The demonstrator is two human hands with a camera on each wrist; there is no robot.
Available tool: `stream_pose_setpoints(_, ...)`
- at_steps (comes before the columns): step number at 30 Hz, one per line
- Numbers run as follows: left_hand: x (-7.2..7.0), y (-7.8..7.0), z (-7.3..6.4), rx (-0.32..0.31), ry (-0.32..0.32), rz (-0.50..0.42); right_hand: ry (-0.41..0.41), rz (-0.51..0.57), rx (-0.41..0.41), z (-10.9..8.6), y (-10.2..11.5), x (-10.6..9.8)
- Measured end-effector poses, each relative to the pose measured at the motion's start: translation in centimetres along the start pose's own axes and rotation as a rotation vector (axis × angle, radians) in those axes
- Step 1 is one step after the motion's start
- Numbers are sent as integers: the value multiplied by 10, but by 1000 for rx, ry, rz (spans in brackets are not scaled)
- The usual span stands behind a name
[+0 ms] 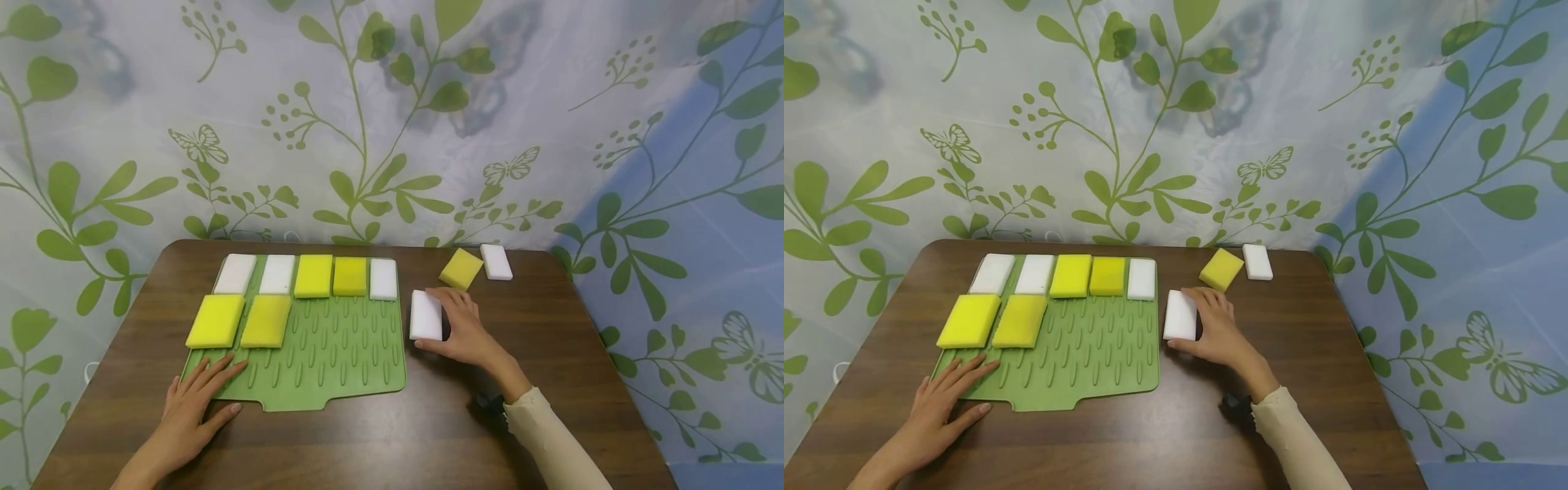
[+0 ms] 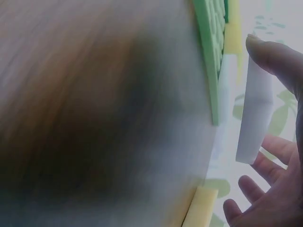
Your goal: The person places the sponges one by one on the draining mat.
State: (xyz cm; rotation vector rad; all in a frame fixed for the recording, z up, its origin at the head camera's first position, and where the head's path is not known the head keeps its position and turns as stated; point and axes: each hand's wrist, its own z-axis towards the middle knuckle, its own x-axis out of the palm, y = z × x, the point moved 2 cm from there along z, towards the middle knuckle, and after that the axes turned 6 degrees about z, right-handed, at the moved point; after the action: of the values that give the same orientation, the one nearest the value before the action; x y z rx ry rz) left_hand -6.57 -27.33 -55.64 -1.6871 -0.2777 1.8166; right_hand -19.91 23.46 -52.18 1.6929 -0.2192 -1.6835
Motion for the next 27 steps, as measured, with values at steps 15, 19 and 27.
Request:
stream_pose_setpoints(15, -3, -1, 1, -15, 21, -8, 39, -18, -112, 20, 40, 24)
stream_pose_setpoints(19, -3, -2, 1, -8, 15, -5, 60, -11, -119, 25, 50, 32)
stream_pose_setpoints(27, -5, -1, 2, -9, 18, -8, 108, -13, -151, 37, 71, 50)
